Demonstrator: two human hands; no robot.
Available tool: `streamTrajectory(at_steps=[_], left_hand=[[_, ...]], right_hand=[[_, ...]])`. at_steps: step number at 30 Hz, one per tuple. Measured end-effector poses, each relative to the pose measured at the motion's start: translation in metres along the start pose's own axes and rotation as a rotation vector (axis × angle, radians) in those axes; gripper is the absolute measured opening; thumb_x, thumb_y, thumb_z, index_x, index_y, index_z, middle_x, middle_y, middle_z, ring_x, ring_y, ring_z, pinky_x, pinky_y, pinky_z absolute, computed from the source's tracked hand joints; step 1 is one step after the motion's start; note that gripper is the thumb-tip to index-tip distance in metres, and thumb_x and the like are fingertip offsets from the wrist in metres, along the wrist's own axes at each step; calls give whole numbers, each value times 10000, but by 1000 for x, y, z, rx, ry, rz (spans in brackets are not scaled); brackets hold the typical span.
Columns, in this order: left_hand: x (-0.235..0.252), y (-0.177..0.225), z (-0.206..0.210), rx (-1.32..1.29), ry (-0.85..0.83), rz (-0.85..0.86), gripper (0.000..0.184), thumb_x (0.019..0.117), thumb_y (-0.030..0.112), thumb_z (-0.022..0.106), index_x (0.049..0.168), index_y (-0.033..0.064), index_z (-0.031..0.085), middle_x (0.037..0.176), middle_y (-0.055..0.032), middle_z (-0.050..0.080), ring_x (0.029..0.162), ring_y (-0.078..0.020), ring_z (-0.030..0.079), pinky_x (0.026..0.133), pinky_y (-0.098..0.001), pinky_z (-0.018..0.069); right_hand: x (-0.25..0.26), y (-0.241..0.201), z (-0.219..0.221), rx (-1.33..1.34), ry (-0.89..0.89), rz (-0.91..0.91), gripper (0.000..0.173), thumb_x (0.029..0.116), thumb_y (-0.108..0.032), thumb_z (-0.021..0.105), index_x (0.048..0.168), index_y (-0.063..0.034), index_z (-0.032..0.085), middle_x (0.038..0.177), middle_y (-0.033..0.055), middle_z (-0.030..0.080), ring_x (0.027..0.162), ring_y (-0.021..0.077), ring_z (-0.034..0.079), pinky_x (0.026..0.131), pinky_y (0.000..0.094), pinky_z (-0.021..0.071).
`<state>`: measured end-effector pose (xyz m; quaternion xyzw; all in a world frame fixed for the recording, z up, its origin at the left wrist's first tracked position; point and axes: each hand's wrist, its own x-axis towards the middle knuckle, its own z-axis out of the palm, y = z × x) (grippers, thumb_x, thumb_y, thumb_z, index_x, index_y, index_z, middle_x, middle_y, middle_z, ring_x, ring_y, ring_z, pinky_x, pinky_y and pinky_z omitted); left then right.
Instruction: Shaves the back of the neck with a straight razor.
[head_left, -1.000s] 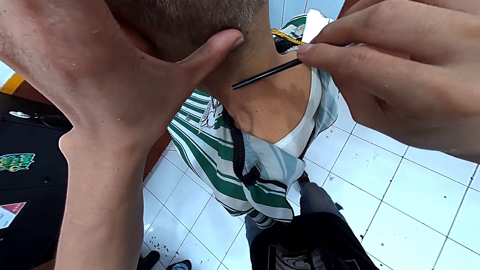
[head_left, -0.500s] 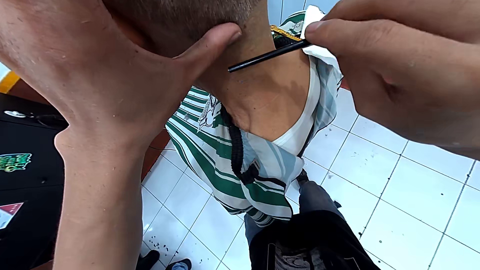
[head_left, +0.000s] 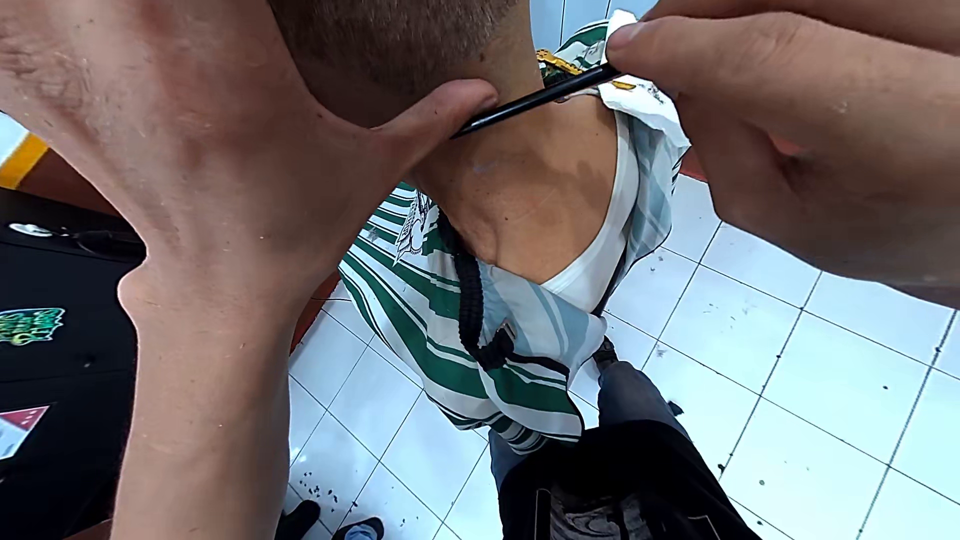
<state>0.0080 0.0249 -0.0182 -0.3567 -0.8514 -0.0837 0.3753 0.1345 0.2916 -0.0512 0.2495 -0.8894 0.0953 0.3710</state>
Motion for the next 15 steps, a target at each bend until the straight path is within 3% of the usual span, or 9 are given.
streamTrajectory(at_steps=[4,9,12,15], left_hand=[[0,-2,2,-13,-2,-5,713,832,705,707,1028,19,707,929,-207,698,873,-338,683,794,-574,506],[0,2,2,-46,32,-16,684,819,683,739,1018,28,715,933,-191,703,884,-318,690,808,-564,512],[0,0,3,-32,19,-19,697,827,693,723,1027,26,712,928,-196,701,874,-330,688,798,-576,509],[-1,-2,5,-16,-7,-57,735,816,734,700,1044,36,712,944,-203,700,879,-344,683,791,-590,506]], right_hand=[[1,-1,1,-18,8,-16,273,1039,2,514,1249,-26,686,1064,189,715,813,246,659,646,348,485],[-8,-6,2,-46,-33,-78,287,1025,20,520,1262,7,682,1092,208,703,998,349,668,758,425,520],[-7,-5,3,-56,-14,-69,283,1025,26,523,1257,-3,682,1101,200,712,995,324,681,761,402,530],[-5,-5,3,-67,16,-33,265,1030,20,528,1236,-16,691,1084,194,719,901,288,689,691,378,512]])
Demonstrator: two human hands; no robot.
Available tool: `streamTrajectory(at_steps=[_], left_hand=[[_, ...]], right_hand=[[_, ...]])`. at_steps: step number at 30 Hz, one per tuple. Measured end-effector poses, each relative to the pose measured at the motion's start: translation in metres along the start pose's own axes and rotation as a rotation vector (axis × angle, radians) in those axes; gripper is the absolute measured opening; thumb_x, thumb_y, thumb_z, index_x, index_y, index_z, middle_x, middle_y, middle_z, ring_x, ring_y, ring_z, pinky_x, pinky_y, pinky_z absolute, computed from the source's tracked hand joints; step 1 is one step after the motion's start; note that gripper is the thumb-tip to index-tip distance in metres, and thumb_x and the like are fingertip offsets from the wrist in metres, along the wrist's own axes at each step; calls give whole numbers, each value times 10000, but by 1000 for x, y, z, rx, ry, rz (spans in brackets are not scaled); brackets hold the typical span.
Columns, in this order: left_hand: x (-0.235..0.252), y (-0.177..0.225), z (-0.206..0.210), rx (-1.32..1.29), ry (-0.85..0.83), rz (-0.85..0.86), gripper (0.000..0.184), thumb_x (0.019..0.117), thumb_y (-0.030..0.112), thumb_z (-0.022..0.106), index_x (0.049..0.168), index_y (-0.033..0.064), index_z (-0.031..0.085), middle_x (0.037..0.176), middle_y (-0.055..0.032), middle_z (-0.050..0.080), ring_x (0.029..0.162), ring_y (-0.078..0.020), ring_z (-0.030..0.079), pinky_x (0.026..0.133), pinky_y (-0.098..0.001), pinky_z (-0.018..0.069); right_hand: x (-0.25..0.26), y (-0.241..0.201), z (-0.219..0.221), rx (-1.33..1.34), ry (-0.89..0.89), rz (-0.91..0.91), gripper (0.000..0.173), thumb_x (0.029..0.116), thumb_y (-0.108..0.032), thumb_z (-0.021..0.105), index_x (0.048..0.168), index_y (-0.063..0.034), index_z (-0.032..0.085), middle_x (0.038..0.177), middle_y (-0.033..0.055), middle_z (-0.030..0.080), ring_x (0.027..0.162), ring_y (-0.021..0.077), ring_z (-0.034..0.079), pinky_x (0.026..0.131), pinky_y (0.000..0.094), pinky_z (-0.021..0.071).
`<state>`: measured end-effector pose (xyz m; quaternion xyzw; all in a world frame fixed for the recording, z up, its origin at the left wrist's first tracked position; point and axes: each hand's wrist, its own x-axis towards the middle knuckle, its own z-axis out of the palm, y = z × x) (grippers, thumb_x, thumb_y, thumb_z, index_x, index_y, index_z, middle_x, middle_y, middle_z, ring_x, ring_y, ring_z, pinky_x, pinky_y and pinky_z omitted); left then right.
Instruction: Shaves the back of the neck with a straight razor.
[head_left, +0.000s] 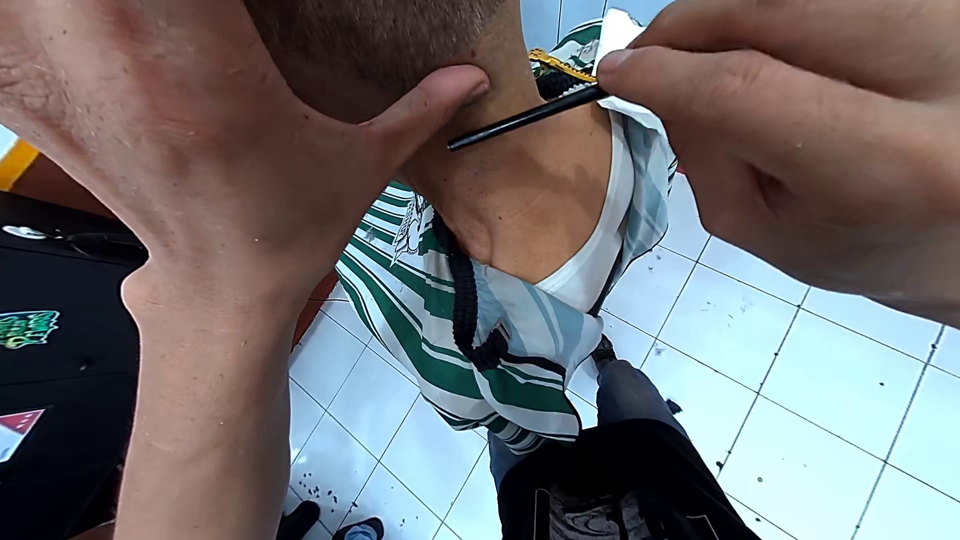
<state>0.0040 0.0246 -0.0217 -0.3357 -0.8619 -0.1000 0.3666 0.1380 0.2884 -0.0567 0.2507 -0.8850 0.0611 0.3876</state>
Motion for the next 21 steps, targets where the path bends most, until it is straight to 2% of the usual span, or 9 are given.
streamTrajectory(at_steps=[3,5,9,15,18,21], left_hand=[[0,0,1,-8,0,-5,746,813,731,706,1055,26,710,955,-215,700,896,-359,683,807,-600,505],[0,1,0,-24,11,10,715,816,709,721,1031,27,714,933,-206,701,876,-346,686,795,-588,510],[-1,2,-1,-5,4,-16,749,811,734,705,1053,26,714,963,-211,698,906,-353,680,817,-599,497],[0,1,-2,-15,0,-6,739,807,727,716,1054,31,713,967,-208,700,912,-351,682,824,-596,501],[0,4,-3,12,19,2,753,807,723,720,1074,19,704,977,-218,700,924,-350,683,827,-591,502],[-3,4,-6,41,58,22,788,797,702,748,1128,-9,673,1017,-237,688,962,-349,675,852,-565,504]], right_hand=[[-3,-3,-2,20,-42,-33,281,1026,22,521,1253,4,686,1097,206,706,990,334,674,763,413,524],[-5,-4,-2,35,-53,-64,270,1022,29,511,1227,20,687,1068,213,694,987,361,655,752,434,499],[-2,-1,-1,44,-32,-20,278,1025,31,523,1244,5,691,1104,202,720,1020,325,684,790,401,536],[-5,-5,-2,45,-65,-51,250,1023,24,512,1195,25,694,1038,210,688,949,356,650,721,430,488],[-8,0,-4,185,-89,-35,256,1014,5,527,1187,8,716,1034,197,694,979,332,649,778,413,510],[-25,13,-2,368,0,117,235,1010,-39,580,1178,-33,744,1097,158,732,1065,251,677,897,391,537]])
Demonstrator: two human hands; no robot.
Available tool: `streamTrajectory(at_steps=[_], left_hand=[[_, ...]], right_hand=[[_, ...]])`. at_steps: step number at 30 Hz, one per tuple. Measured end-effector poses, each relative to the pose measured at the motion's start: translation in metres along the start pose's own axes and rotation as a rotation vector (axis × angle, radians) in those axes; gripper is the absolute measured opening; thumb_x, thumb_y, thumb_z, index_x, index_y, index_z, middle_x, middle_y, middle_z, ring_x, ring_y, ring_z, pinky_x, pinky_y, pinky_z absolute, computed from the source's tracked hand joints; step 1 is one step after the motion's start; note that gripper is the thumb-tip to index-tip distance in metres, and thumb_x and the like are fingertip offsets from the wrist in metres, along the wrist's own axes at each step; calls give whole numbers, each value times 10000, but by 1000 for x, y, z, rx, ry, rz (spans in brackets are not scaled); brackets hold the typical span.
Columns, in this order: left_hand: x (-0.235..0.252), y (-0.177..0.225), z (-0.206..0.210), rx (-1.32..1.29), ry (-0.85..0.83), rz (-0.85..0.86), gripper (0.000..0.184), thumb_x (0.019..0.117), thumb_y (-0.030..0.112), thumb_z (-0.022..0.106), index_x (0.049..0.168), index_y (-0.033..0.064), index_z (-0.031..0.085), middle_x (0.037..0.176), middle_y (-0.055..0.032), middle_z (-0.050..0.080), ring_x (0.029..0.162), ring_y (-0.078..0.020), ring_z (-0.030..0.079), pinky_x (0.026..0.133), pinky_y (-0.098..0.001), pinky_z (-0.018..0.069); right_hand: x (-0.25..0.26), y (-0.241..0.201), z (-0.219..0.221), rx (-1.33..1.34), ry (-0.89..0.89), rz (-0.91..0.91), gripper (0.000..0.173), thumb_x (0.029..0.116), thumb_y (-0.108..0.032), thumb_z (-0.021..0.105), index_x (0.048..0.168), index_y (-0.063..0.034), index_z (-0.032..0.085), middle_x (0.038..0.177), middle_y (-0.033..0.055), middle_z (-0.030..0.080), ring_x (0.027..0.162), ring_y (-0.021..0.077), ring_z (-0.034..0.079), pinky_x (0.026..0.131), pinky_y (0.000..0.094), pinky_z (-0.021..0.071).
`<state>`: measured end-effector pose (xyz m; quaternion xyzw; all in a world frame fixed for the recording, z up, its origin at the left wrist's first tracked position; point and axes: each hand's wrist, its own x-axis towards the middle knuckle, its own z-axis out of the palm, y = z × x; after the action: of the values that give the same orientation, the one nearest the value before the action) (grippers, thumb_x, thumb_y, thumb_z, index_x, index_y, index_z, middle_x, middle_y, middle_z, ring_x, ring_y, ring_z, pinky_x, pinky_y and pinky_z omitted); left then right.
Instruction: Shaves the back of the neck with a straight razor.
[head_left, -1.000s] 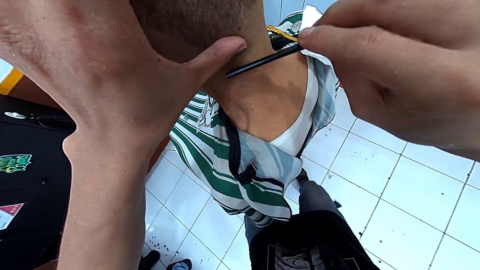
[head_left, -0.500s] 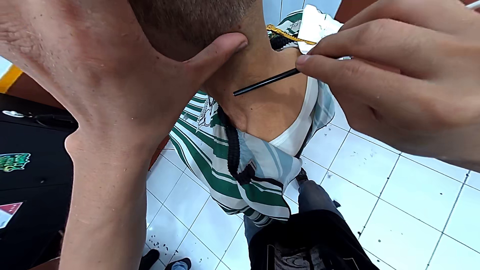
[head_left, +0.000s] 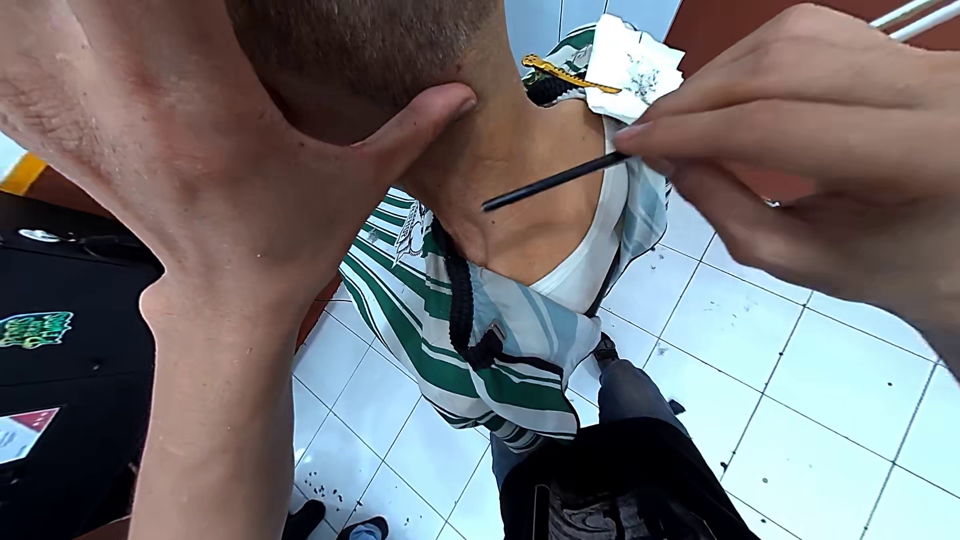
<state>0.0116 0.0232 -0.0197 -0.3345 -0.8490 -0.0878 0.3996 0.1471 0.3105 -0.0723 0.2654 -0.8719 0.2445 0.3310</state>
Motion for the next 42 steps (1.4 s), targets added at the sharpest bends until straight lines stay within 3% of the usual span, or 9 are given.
streamTrajectory(at_steps=[4,10,15,18,22,31,34,38,42], left_hand=[[-18,-15,-10,-211,12,-25,712,836,435,848,1243,-90,592,1125,-247,661,1051,-323,669,927,-511,545],[-35,-12,-30,-312,150,-70,487,995,259,688,1222,-145,537,1136,-242,656,1093,-246,672,978,-450,541],[-36,-9,-39,-278,426,-49,708,1016,231,632,1478,-180,287,1522,-237,415,1416,-196,434,1213,-421,324],[-37,-15,-40,-337,473,-21,740,1016,199,611,1529,-142,201,1634,-173,274,1510,-171,297,1263,-426,230],[-35,-16,-40,-348,467,5,761,1008,229,626,1547,-102,203,1645,-191,251,1519,-249,299,1258,-501,248],[-27,-3,-33,-195,356,134,736,975,325,676,1566,52,332,1632,-159,296,1512,-301,275,1225,-503,256],[-18,2,-33,-146,300,142,763,965,353,699,1561,36,344,1590,-186,346,1466,-282,340,1199,-465,290],[-4,6,-37,-137,168,103,794,894,358,799,1425,-86,411,1265,-213,531,1128,-191,551,986,-359,451],[17,17,-41,39,-50,31,882,876,598,733,1365,-97,499,1282,-332,573,1191,-419,580,1028,-595,424]], right_hand=[[-37,37,18,173,419,247,186,984,-10,629,1137,41,721,1118,121,720,1067,144,685,936,319,576],[-67,73,69,-139,688,427,187,992,-9,605,1117,62,724,1102,199,722,1075,263,677,941,360,550],[-73,83,104,-272,747,469,192,995,-12,585,1094,37,741,1087,194,738,1057,307,676,938,405,512],[-40,28,84,-176,434,882,265,997,68,496,1185,92,682,1202,200,681,1187,279,604,1051,382,437],[-90,61,133,-267,796,519,176,991,-1,599,1080,58,739,1077,211,736,1059,326,676,960,385,511],[-124,10,79,-216,688,486,178,1009,-25,587,1112,78,689,1141,220,706,1140,318,661,1002,440,523],[-96,12,45,-203,640,331,166,1004,-17,603,1130,59,682,1120,225,701,1114,318,657,972,426,527],[-32,18,16,-129,461,71,171,1003,-28,613,1131,8,722,1098,207,729,1072,298,669,929,395,516],[26,25,4,-26,252,-185,206,1017,-17,566,1134,14,732,1063,194,736,987,249,711,827,358,570]])
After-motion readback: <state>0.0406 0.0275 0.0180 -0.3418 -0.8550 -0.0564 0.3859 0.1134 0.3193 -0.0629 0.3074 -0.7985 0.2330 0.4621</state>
